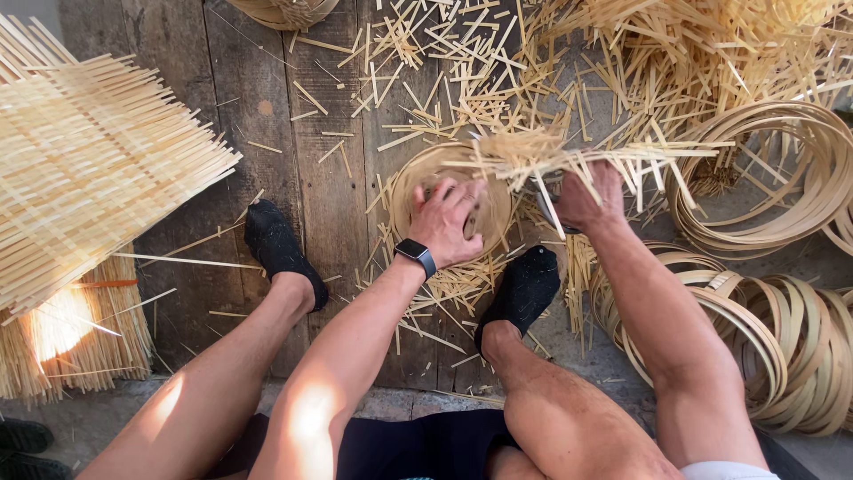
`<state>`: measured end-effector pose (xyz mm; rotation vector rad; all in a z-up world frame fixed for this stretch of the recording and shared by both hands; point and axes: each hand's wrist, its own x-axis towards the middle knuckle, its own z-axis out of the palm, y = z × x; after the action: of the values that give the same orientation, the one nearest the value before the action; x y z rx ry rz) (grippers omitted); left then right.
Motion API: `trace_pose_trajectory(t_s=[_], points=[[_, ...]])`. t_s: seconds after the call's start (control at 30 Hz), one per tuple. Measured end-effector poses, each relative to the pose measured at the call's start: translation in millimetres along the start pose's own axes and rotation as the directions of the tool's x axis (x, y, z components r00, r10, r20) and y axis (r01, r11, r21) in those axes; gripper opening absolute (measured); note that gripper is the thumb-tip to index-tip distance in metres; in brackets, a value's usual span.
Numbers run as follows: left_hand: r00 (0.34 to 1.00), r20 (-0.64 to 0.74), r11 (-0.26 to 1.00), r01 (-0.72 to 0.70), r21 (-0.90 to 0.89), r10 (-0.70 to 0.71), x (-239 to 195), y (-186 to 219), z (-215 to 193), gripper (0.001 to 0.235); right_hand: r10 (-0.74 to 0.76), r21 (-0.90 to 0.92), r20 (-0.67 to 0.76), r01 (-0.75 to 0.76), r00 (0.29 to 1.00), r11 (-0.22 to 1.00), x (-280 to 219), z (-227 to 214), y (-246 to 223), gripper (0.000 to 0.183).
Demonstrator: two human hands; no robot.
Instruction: The person sits on the floor and repeatedly places a circular bamboo frame onto a flat woven bamboo mat, then uses shears to trim the excess bamboo strips around the frame. The person removes the frame and sets the finished circular mat aside, repeating the process with new mats.
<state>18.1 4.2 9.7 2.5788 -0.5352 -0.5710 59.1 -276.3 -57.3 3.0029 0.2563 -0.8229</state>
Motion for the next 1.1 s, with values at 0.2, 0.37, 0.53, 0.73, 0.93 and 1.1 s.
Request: trace_pose_trajectory(t_s=[0.2,0.37,0.53,0.73,0.93,1.1], points=[[0.986,0.101,0.991,-0.136,0.014,0.134,1,-16,-10,0.089,0.053,0.194,0.212,-0.095,0.976,0.976,-2,-12,-6,0.035],[0.97,0.149,0.977,-0.205,0.066,0.193,3,-17,-8,0.087,-0.089,-0.119,0.028,0.092,0.996,0.989,-9,-31,-11,0.043],[0.927,0.296,0.959,-0.268,0.09,0.231,9,-18,-14,0.082,-0.196,-0.224,-0.119,0.166,0.973,0.96,9,-9,-13,0.04],[0.907,0.265,0.94,-0.341,0.003,0.328,8,-33,-12,0.074,0.096,-0.066,0.253,-0.082,0.963,0.994,16,-15,35,0.05],[0.965,0.024,0.965,-0.262,0.004,0.261,-5,-20,3,0.061,0.438,0.604,0.37,-0.57,0.82,0.557,42,-56,76,0.071],[0.922,-0.353,0.987,0.144,-0.073,-0.161,-8,-8,13,0.079,0.543,0.385,0.183,-0.568,0.819,0.727,36,-25,72,0.076]])
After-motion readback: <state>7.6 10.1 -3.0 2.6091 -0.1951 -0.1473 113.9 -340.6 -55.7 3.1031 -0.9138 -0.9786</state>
